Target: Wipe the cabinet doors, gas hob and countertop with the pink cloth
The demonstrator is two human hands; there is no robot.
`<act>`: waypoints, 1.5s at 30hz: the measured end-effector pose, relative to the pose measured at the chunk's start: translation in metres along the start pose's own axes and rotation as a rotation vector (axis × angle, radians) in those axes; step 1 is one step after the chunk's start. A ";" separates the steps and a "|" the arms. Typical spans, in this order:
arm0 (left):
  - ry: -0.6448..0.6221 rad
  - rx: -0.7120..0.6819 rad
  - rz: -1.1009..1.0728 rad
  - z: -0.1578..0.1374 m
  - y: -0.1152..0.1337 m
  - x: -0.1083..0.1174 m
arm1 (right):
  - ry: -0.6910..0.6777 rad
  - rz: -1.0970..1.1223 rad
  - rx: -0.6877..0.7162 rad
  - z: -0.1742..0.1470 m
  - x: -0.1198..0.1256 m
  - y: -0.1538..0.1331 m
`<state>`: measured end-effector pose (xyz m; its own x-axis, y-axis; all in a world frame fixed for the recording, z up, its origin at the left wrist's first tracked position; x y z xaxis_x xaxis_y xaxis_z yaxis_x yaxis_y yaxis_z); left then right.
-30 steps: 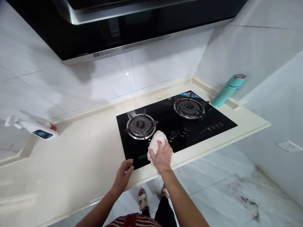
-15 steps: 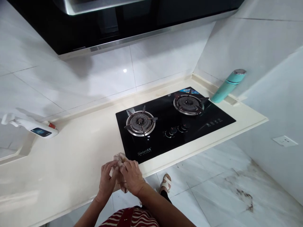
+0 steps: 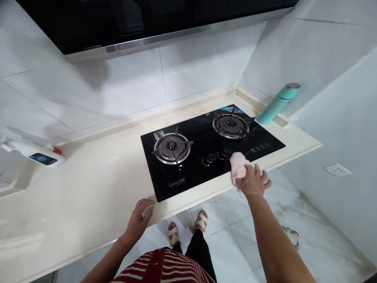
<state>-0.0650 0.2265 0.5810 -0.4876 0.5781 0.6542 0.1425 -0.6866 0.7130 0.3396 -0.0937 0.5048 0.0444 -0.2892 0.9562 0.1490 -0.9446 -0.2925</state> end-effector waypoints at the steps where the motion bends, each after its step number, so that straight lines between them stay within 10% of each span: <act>1: -0.005 -0.004 -0.010 -0.001 0.001 -0.002 | 0.022 -0.003 -0.027 0.007 0.003 0.005; 6: -0.003 0.002 -0.046 -0.010 -0.002 -0.007 | -0.002 0.013 0.155 -0.024 -0.008 -0.038; 16: -0.038 -0.014 -0.117 0.002 0.009 -0.019 | -0.267 0.186 0.685 -0.242 -0.036 -0.221; 22: -0.092 0.021 -0.139 0.018 0.018 -0.026 | -0.442 0.270 0.864 -0.254 -0.036 -0.234; 29: -0.136 0.029 -0.103 0.028 0.031 -0.039 | -0.343 0.266 0.742 -0.185 -0.023 -0.184; 45: -0.134 -0.114 0.144 0.094 0.094 -0.114 | 0.150 0.093 -0.058 0.131 0.045 0.070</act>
<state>0.0850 0.1381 0.5972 -0.3496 0.5190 0.7800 0.0998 -0.8072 0.5818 0.4818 -0.1521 0.5271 -0.0935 -0.3915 0.9154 0.0934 -0.9188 -0.3834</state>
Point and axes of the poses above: each hand's wrist, its own z-axis towards the middle knuckle, its own x-axis out of the back of the hand, y = z × x, the point moved 9 cm from there along z, towards the middle knuckle, and after that the axes turned 4 degrees about -y, right-handed, at the moved point
